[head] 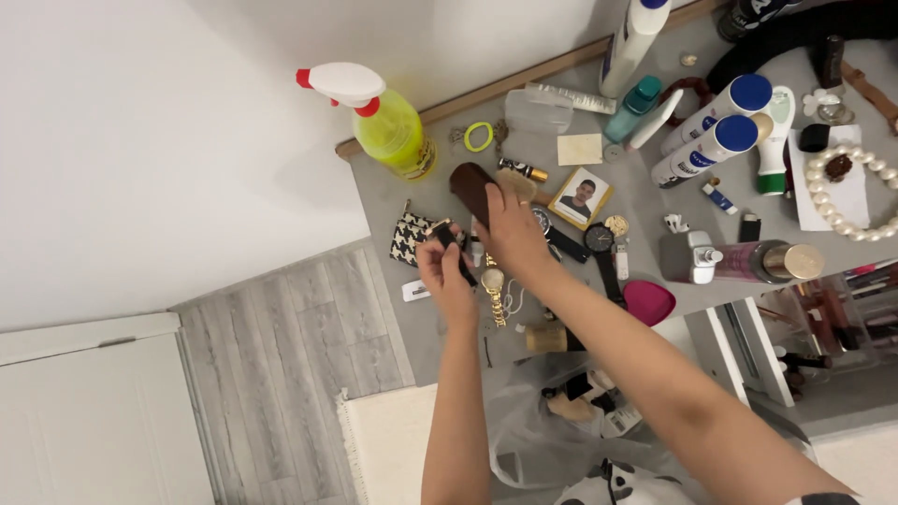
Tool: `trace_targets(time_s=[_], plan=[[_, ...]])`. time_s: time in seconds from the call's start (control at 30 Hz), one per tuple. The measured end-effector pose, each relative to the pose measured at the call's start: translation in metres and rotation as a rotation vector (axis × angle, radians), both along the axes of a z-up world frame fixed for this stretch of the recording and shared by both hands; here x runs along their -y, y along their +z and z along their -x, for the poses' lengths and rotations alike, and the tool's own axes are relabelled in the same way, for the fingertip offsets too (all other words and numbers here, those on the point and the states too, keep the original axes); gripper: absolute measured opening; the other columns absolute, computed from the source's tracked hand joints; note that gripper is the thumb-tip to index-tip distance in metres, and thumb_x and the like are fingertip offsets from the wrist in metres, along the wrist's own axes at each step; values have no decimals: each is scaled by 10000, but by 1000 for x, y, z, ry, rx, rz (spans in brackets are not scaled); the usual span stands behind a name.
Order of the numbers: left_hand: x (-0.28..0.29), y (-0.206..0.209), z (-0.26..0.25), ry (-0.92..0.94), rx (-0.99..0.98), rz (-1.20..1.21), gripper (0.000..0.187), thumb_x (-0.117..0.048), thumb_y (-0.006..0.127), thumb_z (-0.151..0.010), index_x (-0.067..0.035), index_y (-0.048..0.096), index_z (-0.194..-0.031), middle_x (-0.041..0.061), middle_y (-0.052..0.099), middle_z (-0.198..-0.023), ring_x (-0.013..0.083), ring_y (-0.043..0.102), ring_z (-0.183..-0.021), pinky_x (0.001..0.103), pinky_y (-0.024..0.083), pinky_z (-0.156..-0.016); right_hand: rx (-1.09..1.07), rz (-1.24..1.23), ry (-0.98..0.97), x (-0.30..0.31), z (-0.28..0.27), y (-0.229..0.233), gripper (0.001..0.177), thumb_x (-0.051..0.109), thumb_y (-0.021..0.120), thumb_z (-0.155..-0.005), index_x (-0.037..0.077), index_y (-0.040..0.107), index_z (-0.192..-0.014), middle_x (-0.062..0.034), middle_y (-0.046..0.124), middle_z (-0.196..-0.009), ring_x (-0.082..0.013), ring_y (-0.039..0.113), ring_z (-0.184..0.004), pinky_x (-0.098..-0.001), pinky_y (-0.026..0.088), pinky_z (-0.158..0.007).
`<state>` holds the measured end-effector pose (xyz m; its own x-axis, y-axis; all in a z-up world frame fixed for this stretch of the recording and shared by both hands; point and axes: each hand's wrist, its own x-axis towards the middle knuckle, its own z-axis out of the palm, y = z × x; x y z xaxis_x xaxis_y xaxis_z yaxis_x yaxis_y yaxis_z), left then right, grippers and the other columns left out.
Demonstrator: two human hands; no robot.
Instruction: Organizing various personal care and makeup items on a dressing table.
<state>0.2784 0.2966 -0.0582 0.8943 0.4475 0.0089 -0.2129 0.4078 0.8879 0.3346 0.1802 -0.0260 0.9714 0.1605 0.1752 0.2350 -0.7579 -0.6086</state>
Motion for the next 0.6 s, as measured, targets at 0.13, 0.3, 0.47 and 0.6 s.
trace_targets(time_s=[0.13,0.3,0.47,0.6], plan=[[11,-2,-2,-1,-5,23,128,-15,564,-1020,-86,461,-994,144,667,-1168,104,537,-693,244,466,-643,9,22,17,0,-2,-4,645,207,749,-886,-23,430,-1398,-280,498,-1409,-475,606,-1056,-512,545,-860],[19,-11,-2,24,-4,4,136,-16,589,-1053,-79,470,-1032,141,630,-1094,118,549,-724,253,472,-660,69,-85,-53,-6,-10,-15,680,303,799,-870,11,450,-1375,-273,473,-1395,-509,552,-1170,-522,499,-956],[25,9,-13,-26,-76,3,101,-84,599,-1017,-99,500,-1023,131,682,-1234,99,556,-671,234,473,-592,126,-572,-79,19,-6,6,281,111,612,-1048,29,546,-1309,-255,423,-1527,-424,546,-1310,-434,511,-1031],[27,-26,-22,-88,-5,-79,109,-88,609,-1079,-90,500,-1083,150,674,-1316,94,560,-822,230,474,-718,120,-501,12,70,63,31,159,55,612,-1042,2,649,-1188,-183,530,-1465,-376,565,-1339,-412,495,-1058]])
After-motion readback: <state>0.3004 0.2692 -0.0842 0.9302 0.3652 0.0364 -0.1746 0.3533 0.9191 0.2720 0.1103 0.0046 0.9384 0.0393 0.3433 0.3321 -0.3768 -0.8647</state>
